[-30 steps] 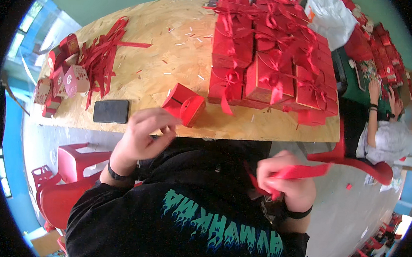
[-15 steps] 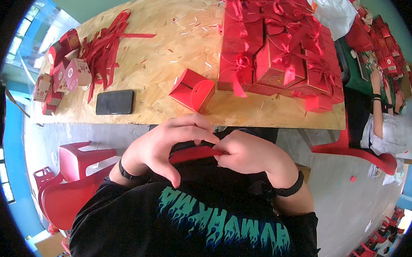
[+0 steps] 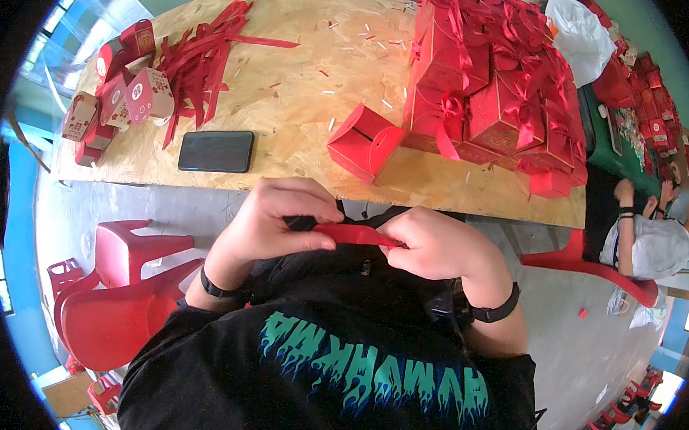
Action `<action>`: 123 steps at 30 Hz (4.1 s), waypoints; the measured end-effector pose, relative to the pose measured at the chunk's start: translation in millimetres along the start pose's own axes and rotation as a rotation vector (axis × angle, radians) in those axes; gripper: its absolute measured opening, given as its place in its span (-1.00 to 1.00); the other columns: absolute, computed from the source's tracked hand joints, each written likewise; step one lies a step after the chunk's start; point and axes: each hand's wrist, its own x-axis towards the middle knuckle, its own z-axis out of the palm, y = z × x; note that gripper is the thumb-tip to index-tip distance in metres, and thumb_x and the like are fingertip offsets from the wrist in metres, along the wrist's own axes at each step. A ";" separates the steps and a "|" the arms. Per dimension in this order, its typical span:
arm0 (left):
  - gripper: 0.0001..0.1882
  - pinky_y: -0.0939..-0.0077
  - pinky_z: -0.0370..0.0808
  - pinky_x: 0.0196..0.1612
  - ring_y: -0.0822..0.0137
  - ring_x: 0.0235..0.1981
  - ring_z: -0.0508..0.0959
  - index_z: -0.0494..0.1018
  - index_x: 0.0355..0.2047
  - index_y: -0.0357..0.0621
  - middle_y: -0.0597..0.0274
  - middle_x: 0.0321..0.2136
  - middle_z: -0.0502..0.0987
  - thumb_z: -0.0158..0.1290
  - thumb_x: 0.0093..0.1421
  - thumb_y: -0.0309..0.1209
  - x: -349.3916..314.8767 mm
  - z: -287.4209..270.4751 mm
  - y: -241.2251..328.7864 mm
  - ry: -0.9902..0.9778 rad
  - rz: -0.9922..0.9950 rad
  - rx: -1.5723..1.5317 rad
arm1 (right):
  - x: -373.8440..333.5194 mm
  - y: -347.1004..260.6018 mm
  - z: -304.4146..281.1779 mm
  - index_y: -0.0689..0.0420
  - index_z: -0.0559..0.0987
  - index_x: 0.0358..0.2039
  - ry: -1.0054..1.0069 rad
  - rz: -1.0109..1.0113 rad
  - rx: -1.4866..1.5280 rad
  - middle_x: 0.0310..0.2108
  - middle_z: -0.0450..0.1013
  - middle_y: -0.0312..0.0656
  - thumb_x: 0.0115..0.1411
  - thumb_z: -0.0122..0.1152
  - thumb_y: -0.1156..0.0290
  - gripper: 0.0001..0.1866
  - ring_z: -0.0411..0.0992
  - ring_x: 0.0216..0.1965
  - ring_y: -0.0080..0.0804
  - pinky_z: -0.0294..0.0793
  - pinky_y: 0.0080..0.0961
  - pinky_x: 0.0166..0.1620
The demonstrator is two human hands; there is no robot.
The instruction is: Assembling and tying ribbons on red gift boxes on a production line.
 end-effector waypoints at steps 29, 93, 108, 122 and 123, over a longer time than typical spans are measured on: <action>-0.80 0.26 0.49 -0.36 0.09 -0.47 0.59 0.51 -0.35 -0.17 0.16 -0.48 0.56 0.30 0.03 -0.58 37.0 25.7 -1.4 0.030 0.259 0.402 | -0.5 17.4 -2.6 0.14 0.36 0.22 0.139 -0.185 0.162 -0.37 0.56 -0.18 0.07 0.16 0.59 -0.37 0.54 -0.41 -0.34 0.52 -0.43 -0.26; -0.60 0.22 0.60 -0.02 -0.13 -0.03 0.60 0.55 -0.08 -0.20 -0.14 0.23 0.34 0.27 0.02 -0.54 55.7 32.3 -52.3 0.193 -0.020 0.596 | 32.2 56.9 -2.2 0.20 0.49 -0.31 0.954 -0.102 0.557 -0.50 0.42 -0.42 0.34 0.19 0.49 -0.91 0.38 -0.47 -0.72 0.33 -0.69 -0.40; -0.61 0.08 0.49 0.12 -0.16 0.08 0.50 0.55 -0.12 -0.14 -0.12 0.18 0.37 0.29 -0.01 -0.46 53.7 31.7 -52.0 0.202 -0.102 0.528 | 32.5 58.4 -1.9 0.25 0.50 -0.30 1.015 -0.110 0.366 -0.46 0.47 -0.37 0.30 0.24 0.53 -0.91 0.40 -0.40 -0.72 0.36 -0.66 -0.34; -0.64 0.09 0.47 0.13 -0.18 0.12 0.49 0.56 -0.11 -0.18 -0.13 0.21 0.37 0.27 0.03 -0.50 53.4 30.6 -50.7 0.212 -0.028 0.642 | 29.6 46.1 1.0 0.26 0.51 -0.28 1.003 -0.150 0.327 -0.43 0.51 -0.36 0.30 0.24 0.54 -0.92 0.43 -0.39 -0.72 0.37 -0.68 -0.33; -0.64 0.09 0.47 0.13 -0.18 0.12 0.49 0.56 -0.11 -0.18 -0.13 0.21 0.37 0.27 0.03 -0.50 53.9 30.6 -50.2 0.210 -0.028 0.641 | 30.0 45.4 1.2 0.26 0.51 -0.28 1.008 -0.157 0.319 -0.43 0.51 -0.36 0.31 0.24 0.54 -0.92 0.43 -0.39 -0.73 0.36 -0.68 -0.34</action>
